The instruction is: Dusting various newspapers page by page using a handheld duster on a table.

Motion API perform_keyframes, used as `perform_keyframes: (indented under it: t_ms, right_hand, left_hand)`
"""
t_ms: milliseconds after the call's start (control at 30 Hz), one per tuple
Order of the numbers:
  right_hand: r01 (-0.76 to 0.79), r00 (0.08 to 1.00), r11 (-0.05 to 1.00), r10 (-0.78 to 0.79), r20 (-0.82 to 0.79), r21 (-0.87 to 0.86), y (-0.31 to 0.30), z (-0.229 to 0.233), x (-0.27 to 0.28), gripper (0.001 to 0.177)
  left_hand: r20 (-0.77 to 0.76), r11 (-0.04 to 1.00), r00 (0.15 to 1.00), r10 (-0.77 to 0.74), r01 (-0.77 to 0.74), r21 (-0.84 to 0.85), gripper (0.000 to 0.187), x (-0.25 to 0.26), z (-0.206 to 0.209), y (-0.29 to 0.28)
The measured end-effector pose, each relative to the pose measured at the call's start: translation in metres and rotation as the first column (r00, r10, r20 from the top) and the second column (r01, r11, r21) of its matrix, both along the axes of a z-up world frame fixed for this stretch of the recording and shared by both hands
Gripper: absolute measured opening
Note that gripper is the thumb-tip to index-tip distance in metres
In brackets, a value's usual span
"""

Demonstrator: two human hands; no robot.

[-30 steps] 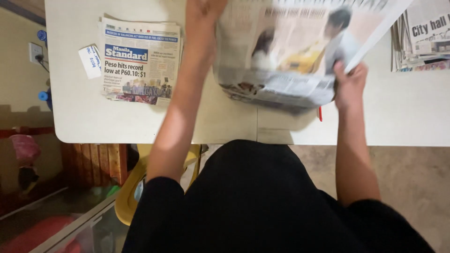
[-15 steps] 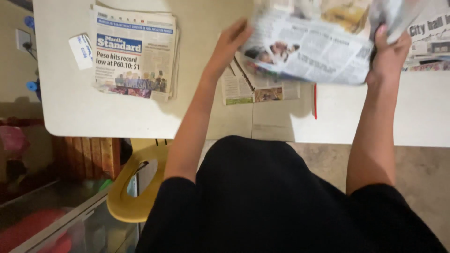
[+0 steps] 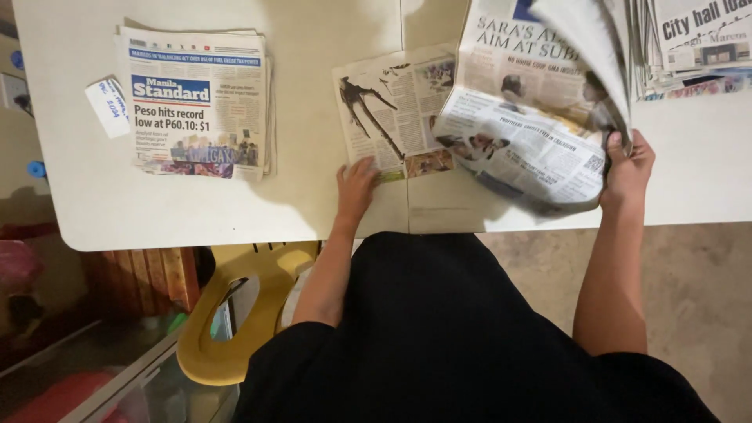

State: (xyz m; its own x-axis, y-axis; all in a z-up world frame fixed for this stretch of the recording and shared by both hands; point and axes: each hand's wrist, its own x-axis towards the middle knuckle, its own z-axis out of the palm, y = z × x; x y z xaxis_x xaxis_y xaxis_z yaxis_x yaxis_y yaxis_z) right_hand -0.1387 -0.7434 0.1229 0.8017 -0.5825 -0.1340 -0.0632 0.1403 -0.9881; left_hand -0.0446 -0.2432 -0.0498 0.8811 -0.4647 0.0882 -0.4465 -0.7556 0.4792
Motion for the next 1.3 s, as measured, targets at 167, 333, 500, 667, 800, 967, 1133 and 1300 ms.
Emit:
perform_keyframes:
  t_ms: [167,333,500,667,800,967,1133,1300]
  right_hand:
    - [0.009,0.999,0.998,-0.007,-0.031,0.056,0.007,-0.017,0.002,0.008]
    - [-0.029,0.997,0.988,0.039,-0.060,0.153,0.038,-0.008,0.024,0.019]
    - [-0.129,0.990,0.969,0.136,-0.020,0.212,0.061,-0.006,0.044,0.018]
    - [-0.210,0.978,0.948,0.208,0.031,0.240,0.096,0.005,0.075,0.016]
    - [-0.240,0.970,0.933,0.238,0.040,0.268,0.119,0.007,0.087,0.013]
    - [-0.274,0.961,0.919,0.272,0.048,0.282,0.127,-0.014,0.080,0.012]
    - [-0.260,0.962,0.936,0.272,-0.019,0.239,0.134,-0.021,0.076,0.012]
    - [-0.220,0.970,0.933,0.239,-0.036,0.286,0.146,-0.009,0.078,0.013]
  left_hand:
    - [0.074,0.999,0.997,-0.008,0.005,0.041,0.019,0.005,-0.006,-0.001]
    - [0.054,0.993,0.993,0.102,-0.098,-0.065,0.019,0.017,0.020,0.006]
    - [0.111,0.879,0.914,0.390,-0.334,-0.341,0.020,0.051,0.074,0.052]
    - [0.377,0.881,0.806,0.457,-0.353,-0.314,0.025,0.101,0.096,0.140]
    - [0.311,0.855,0.797,0.518,-0.477,-0.204,0.021,0.123,0.100,0.225]
    - [0.043,0.776,0.784,0.619,-0.601,-0.192,0.041,0.117,0.124,0.288]
    - [0.028,0.731,0.732,0.681,-0.676,-0.096,0.075,0.121,0.083,0.287]
    - [-0.242,0.981,0.963,0.119,-0.152,-0.122,0.059,0.065,0.000,0.172]
